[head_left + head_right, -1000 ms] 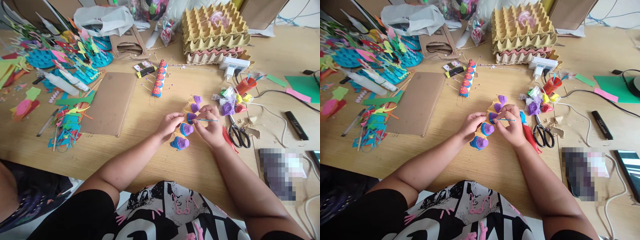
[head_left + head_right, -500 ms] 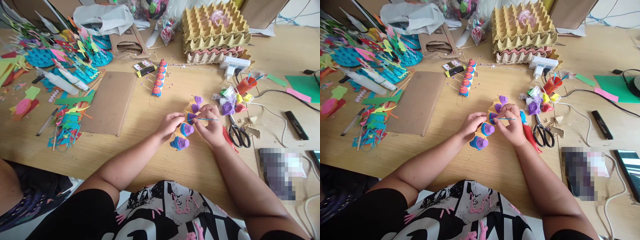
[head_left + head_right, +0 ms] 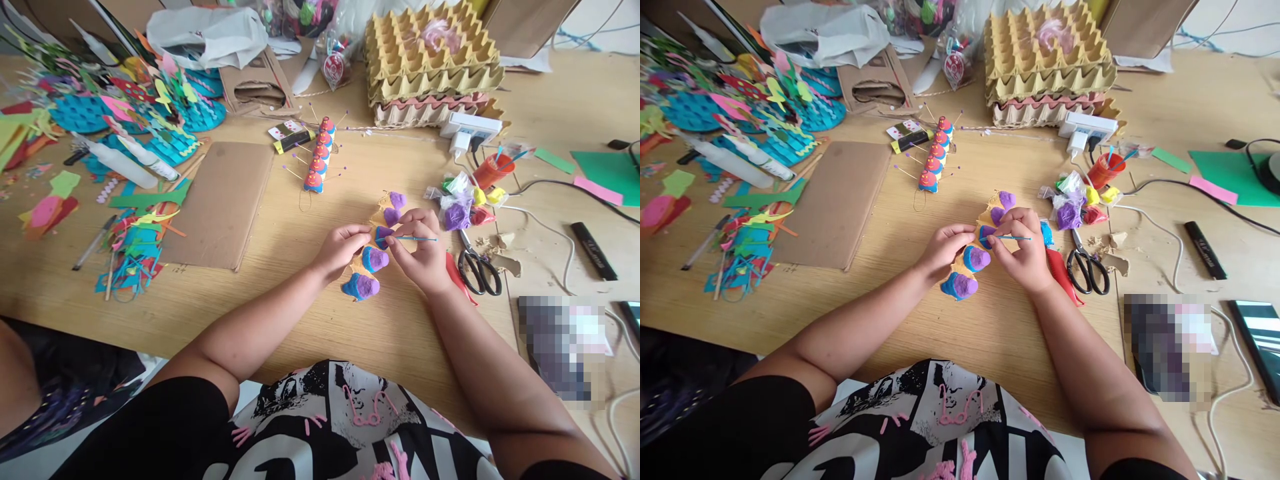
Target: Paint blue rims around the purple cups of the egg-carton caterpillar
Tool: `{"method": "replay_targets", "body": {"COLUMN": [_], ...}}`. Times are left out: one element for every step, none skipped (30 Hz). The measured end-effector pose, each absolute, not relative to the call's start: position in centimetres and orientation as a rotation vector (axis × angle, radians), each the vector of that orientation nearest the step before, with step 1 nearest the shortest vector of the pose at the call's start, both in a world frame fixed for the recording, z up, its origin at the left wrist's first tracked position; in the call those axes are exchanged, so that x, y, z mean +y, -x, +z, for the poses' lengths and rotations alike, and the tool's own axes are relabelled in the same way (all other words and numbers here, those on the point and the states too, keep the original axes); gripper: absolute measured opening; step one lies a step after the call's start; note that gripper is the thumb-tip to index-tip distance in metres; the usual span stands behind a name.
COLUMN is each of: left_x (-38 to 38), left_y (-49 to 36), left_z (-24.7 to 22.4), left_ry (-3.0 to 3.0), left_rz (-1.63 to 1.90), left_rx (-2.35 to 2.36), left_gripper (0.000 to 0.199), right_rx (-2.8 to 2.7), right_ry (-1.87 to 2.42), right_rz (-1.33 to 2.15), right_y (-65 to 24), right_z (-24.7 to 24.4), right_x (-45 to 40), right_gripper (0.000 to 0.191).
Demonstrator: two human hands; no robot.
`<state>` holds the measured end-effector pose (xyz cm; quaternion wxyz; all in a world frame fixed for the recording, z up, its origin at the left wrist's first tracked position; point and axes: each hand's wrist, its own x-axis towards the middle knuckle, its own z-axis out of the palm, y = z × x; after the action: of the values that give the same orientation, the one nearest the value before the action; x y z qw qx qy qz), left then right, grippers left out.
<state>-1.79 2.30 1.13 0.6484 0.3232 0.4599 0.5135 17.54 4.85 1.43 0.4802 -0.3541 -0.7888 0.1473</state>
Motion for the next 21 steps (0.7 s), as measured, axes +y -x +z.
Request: {"method": "replay_targets", "body": {"left_x": [2.32, 2.33, 2.34, 2.34, 2.35, 2.36, 2.37, 2.37, 2.38, 2.38, 2.38, 2.37, 2.36, 2.34, 2.31, 2.28, 2.25, 2.22, 2.19, 2.17, 2.15], "left_y": [1.79, 1.78, 1.77, 1.77, 1.76, 1.76, 1.76, 1.75, 1.75, 1.76, 1.76, 1.75, 1.75, 1.75, 1.74, 1.73, 1.72, 1.71, 1.69, 1.68, 1.67], "left_z": [1.15, 1.17, 1.18, 1.19, 1.18, 1.17, 1.15, 1.11, 1.07, 1.03, 0.99, 0.96, 0.95, 0.95, 0.98, 1.04, 1.13, 1.24, 1.37, 1.52, 1.65], "left_ry": [-0.728, -0.720, -0.713, -0.708, -0.708, -0.713, -0.720, -0.726, -0.732, -0.735, -0.736, -0.738, -0.742, -0.746, -0.749, -0.752, -0.755, -0.758, -0.761, -0.765, -0.767], "left_rz": [1.168, 1.169, 1.169, 1.170, 1.169, 1.169, 1.169, 1.169, 1.168, 1.167, 1.167, 1.166, 1.164, 1.164, 1.164, 1.162, 1.157, 1.150, 1.141, 1.132, 1.126], "left_rx": [1.046, 1.048, 1.051, 1.055, 1.059, 1.061, 1.061, 1.059, 1.056, 1.054, 1.053, 1.054, 1.057, 1.060, 1.065, 1.069, 1.072, 1.075, 1.076, 1.076, 1.076], "left_gripper": [0.010, 0.010, 0.010, 0.010, 0.009, 0.009, 0.008, 0.009, 0.009, 0.010, 0.011, 0.011, 0.012, 0.013, 0.015, 0.017, 0.019, 0.021, 0.023, 0.024, 0.025], "right_rx": [-1.923, -1.920, -1.916, -1.910, -1.904, -1.901, -1.902, -1.906, -1.913, -1.920, -1.925, -1.926, -1.926, -1.926, -1.928, -1.929, -1.931, -1.933, -1.933, -1.931, -1.929], "right_ry": [0.857, 0.845, 0.831, 0.818, 0.807, 0.802, 0.803, 0.809, 0.818, 0.825, 0.829, 0.829, 0.827, 0.827, 0.830, 0.835, 0.840, 0.843, 0.842, 0.836, 0.827], "right_rz": [0.375, 0.391, 0.406, 0.417, 0.422, 0.422, 0.419, 0.412, 0.403, 0.391, 0.377, 0.361, 0.345, 0.333, 0.323, 0.317, 0.313, 0.309, 0.303, 0.296, 0.289], "right_y": [-17.56, -17.58, -17.59, -17.59, -17.58, -17.57, -17.56, -17.54, -17.52, -17.51, -17.49, -17.48, -17.48, -17.47, -17.47, -17.46, -17.45, -17.44, -17.42, -17.39, -17.36], "right_z": [1.45, 1.46, 1.48, 1.49, 1.50, 1.50, 1.49, 1.49, 1.48, 1.47, 1.45, 1.44, 1.42, 1.40, 1.38, 1.37, 1.36, 1.35, 1.34, 1.34, 1.33], "right_x": [4.81, 4.78, 4.75, 4.73, 4.72, 4.73, 4.75, 4.78, 4.80, 4.83, 4.85, 4.87, 4.88, 4.89, 4.90, 4.91, 4.93, 4.94, 4.96, 4.98, 5.00], "right_gripper": [0.011, 0.011, 0.010, 0.010, 0.009, 0.009, 0.009, 0.009, 0.010, 0.009, 0.009, 0.009, 0.008, 0.008, 0.008, 0.008, 0.009, 0.009, 0.009, 0.009, 0.009]}}
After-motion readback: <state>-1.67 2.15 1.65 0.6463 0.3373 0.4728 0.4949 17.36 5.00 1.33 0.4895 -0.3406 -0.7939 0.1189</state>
